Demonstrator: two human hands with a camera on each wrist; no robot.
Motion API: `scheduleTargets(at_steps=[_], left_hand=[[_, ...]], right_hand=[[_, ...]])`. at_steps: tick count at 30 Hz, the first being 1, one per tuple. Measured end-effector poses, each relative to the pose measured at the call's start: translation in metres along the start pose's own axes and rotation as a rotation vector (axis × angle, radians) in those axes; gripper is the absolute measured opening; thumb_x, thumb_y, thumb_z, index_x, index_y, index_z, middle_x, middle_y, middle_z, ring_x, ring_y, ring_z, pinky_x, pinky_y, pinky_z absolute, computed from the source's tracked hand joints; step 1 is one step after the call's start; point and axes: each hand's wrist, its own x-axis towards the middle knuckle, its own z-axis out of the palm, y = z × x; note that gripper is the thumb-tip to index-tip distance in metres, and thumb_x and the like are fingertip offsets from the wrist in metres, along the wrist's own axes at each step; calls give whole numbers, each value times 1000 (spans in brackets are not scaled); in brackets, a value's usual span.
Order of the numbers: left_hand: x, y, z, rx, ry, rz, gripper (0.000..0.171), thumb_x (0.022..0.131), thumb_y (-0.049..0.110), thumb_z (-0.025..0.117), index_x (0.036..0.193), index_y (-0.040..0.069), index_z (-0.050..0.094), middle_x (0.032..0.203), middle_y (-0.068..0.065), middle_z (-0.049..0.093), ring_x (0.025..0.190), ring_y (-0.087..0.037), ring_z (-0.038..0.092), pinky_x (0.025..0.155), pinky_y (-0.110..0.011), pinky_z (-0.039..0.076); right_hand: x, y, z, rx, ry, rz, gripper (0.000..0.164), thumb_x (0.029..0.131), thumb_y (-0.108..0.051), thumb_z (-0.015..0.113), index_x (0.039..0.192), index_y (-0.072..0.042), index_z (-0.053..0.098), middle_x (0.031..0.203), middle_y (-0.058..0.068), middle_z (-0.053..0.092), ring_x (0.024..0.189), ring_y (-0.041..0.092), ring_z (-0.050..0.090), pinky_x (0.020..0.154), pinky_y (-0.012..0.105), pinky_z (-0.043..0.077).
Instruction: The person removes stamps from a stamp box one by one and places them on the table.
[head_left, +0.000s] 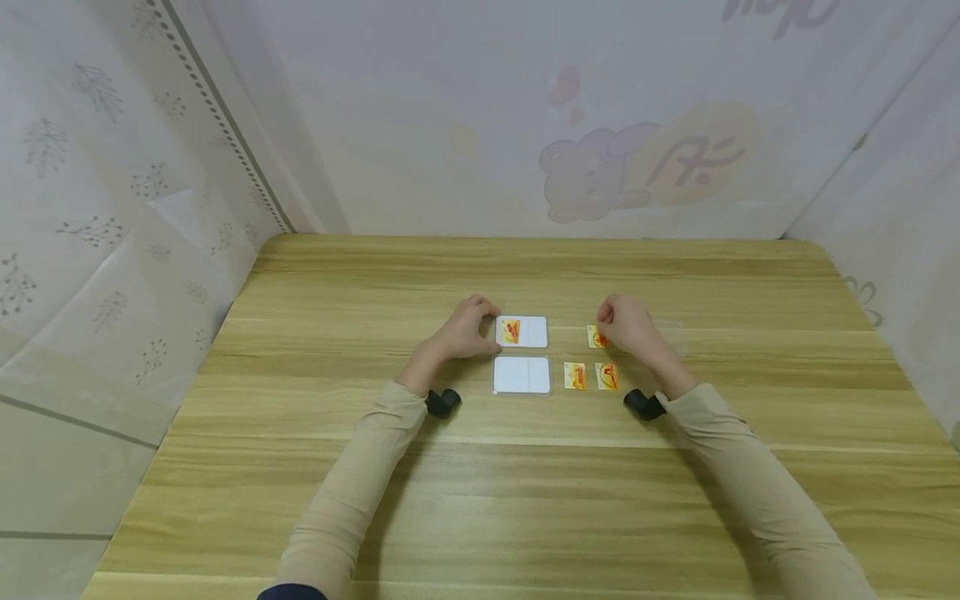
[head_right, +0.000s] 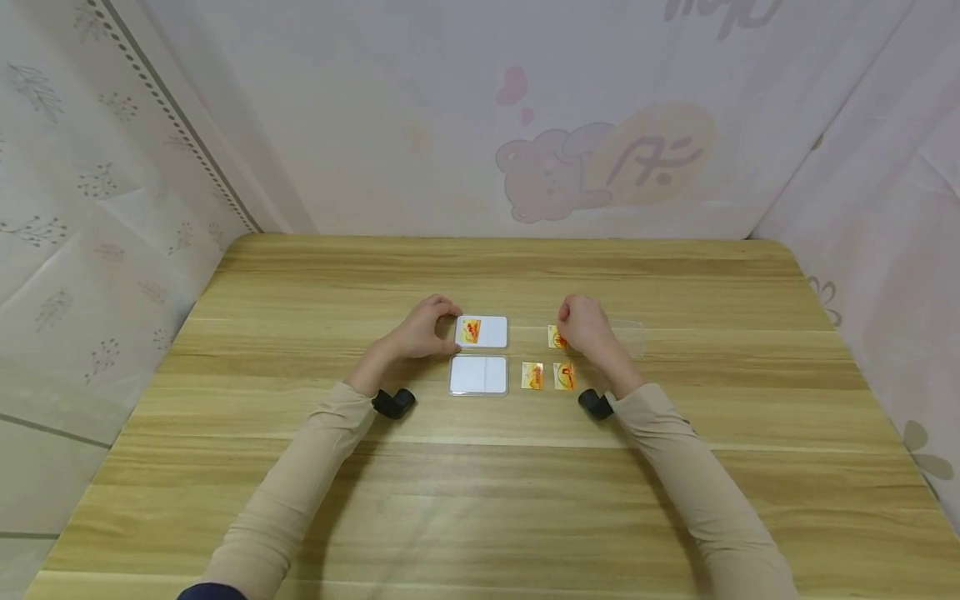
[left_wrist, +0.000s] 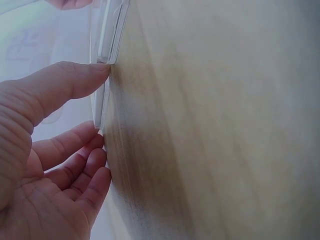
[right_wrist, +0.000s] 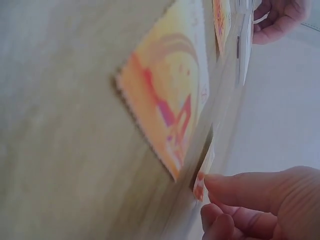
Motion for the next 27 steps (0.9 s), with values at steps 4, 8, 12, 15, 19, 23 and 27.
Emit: scheduleTargets(at_steps=[4, 8, 12, 15, 19, 23, 27], left_hand=[[0, 0, 0, 6, 5, 7, 55, 74, 10, 77, 121, -6, 54, 127, -19, 45, 120, -32, 40, 105, -41, 31], [0, 1, 0, 5, 2, 1, 55, 74, 11, 77, 121, -6, 54, 127, -18, 45, 121, -32, 40, 106, -40, 31], [0, 1, 0, 5, -1, -3, 55, 74, 11, 77, 121, -6, 55, 128, -18, 45, 121, -31, 40, 106, -40, 31], [0, 0, 0, 7, 0, -2, 55, 74, 11, 77, 121, -6, 54, 128, -18, 45, 121, -31, 40, 106, -40, 30], [0, 0, 0, 15, 5, 6, 55, 74, 11, 77, 121, -6, 54, 127, -19, 45, 121, -32, 40, 106, -40, 31], [0, 1, -1, 20, 4, 5, 55, 74, 11, 77, 122, -6, 54, 127, -19, 46, 121, -32, 40, 106, -40, 31], [0, 1, -1, 16, 2, 3, 56, 74, 11, 77, 122, -6, 54, 128, -19, 46, 121, -32, 40, 106, -40, 30]], right_hand=[[-1, -1, 0, 10, 29, -19, 6, 82, 3, 58, 86, 7, 59, 77, 16, 58, 71, 27, 54, 63, 37, 45], [-1, -3, 2, 33, 67, -54, 7, 82, 3, 56, 86, 8, 60, 77, 16, 59, 71, 27, 55, 63, 37, 46], [0, -8, 2, 56, 79, -74, 8, 83, 1, 57, 86, 8, 60, 78, 17, 60, 72, 28, 57, 65, 38, 48], [0, -12, 3, 78, 76, -72, 9, 83, 0, 58, 87, 8, 61, 79, 18, 61, 74, 28, 57, 66, 37, 48], [1, -17, 4, 113, 64, -70, 11, 85, -2, 60, 89, 8, 61, 82, 18, 61, 76, 28, 57, 67, 35, 47], [1, -22, 6, 136, 63, -75, 13, 86, -3, 60, 92, 9, 62, 84, 18, 62, 78, 29, 57, 69, 36, 48], [3, -25, 9, 147, 67, -76, 14, 86, -4, 61, 92, 8, 62, 83, 18, 62, 78, 28, 57, 70, 36, 48]])
